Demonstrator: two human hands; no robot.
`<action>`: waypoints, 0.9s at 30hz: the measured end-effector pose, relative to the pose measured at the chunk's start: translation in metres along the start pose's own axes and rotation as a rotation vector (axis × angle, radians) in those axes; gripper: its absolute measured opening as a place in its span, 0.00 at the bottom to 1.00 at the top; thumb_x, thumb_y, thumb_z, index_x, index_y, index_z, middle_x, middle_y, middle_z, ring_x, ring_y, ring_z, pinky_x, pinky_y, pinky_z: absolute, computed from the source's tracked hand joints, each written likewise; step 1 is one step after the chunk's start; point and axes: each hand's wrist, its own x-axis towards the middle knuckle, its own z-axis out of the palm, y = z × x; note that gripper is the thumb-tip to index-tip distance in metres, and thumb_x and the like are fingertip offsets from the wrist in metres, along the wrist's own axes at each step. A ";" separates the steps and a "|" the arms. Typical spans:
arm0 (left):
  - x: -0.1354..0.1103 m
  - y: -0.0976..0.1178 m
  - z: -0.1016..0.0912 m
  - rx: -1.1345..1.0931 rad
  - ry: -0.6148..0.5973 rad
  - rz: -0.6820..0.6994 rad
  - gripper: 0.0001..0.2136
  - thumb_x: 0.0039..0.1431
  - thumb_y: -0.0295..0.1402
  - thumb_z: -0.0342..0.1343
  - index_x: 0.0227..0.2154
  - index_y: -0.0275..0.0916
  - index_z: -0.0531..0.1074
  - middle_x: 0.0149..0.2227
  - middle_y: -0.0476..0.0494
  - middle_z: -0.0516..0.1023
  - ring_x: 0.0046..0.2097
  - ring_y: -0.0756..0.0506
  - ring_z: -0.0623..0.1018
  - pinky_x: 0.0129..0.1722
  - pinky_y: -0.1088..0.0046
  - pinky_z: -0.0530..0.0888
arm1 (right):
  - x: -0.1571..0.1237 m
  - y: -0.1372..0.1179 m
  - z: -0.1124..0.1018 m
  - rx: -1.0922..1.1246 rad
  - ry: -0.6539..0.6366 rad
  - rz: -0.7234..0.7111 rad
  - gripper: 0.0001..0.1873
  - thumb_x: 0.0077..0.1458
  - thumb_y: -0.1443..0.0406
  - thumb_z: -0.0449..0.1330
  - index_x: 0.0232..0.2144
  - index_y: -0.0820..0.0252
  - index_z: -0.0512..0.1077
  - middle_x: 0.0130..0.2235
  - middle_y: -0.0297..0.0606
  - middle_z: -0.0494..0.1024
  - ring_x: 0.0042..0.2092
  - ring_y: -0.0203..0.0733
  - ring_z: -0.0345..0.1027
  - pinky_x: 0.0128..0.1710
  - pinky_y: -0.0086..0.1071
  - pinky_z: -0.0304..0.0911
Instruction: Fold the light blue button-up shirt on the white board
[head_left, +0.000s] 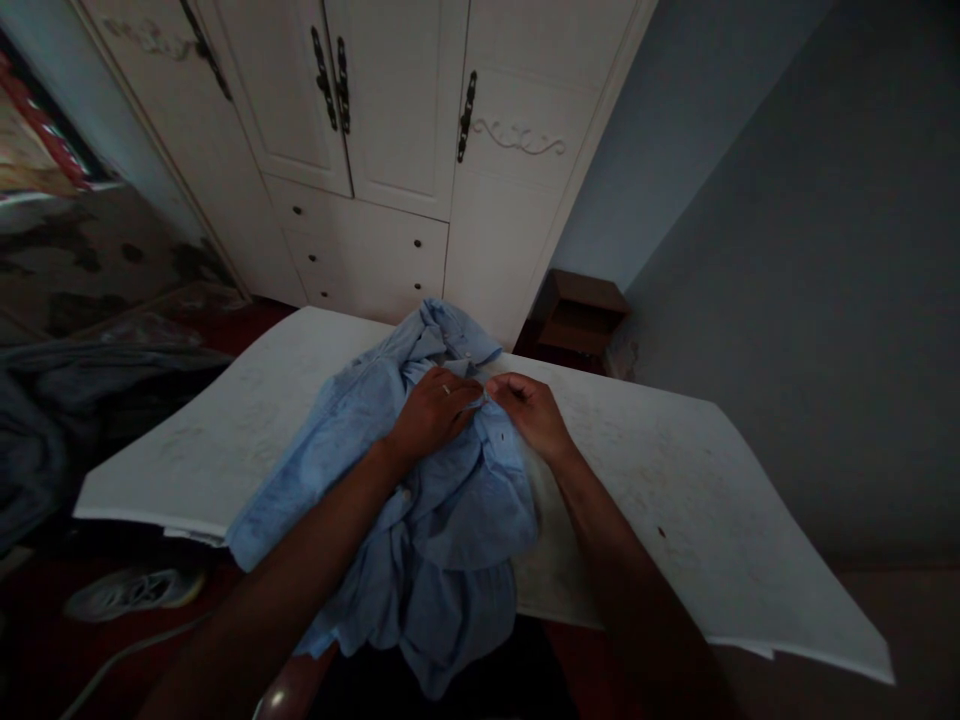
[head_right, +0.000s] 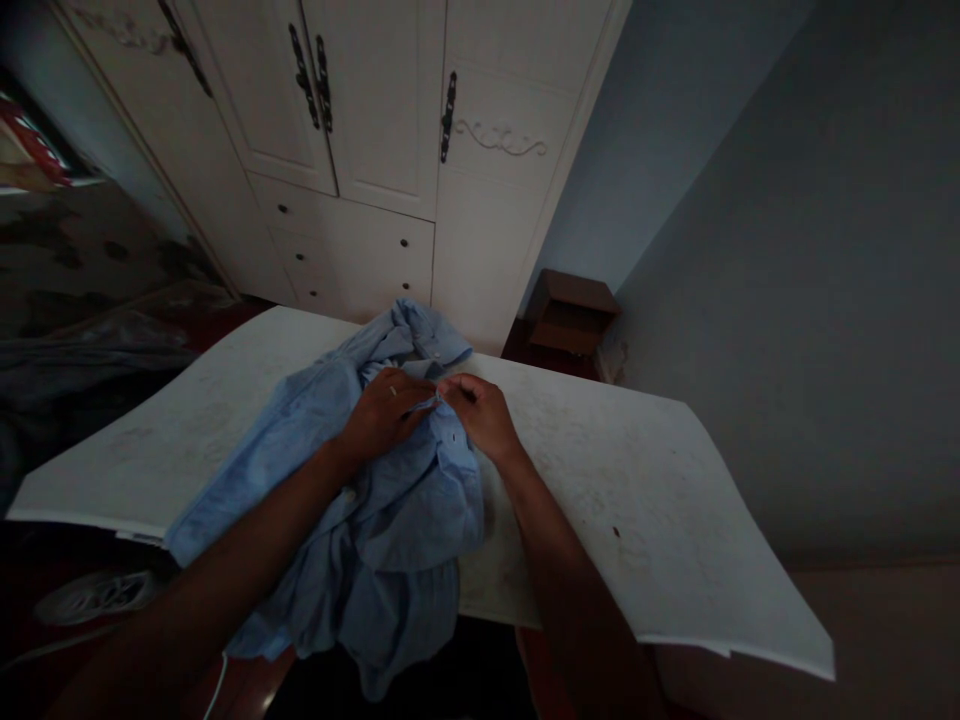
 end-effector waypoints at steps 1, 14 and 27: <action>-0.001 0.000 0.001 0.004 -0.013 -0.013 0.06 0.62 0.30 0.52 0.38 0.38 0.73 0.37 0.41 0.81 0.37 0.44 0.77 0.39 0.64 0.70 | -0.001 -0.001 -0.003 -0.074 -0.019 -0.038 0.13 0.55 0.55 0.59 0.28 0.58 0.75 0.30 0.34 0.76 0.33 0.38 0.68 0.36 0.31 0.61; -0.003 -0.001 0.000 -0.025 0.037 -0.079 0.07 0.63 0.32 0.50 0.33 0.38 0.72 0.37 0.41 0.81 0.38 0.45 0.78 0.39 0.67 0.72 | -0.009 -0.005 0.005 0.003 0.064 -0.045 0.14 0.55 0.55 0.58 0.26 0.58 0.72 0.25 0.32 0.70 0.28 0.36 0.62 0.28 0.29 0.57; 0.006 -0.011 -0.018 -0.330 0.415 -0.788 0.11 0.58 0.42 0.56 0.31 0.39 0.68 0.24 0.53 0.72 0.26 0.51 0.71 0.28 0.75 0.68 | 0.006 0.029 -0.045 0.400 0.765 0.081 0.19 0.44 0.49 0.63 0.22 0.56 0.64 0.23 0.27 0.65 0.26 0.33 0.58 0.27 0.28 0.58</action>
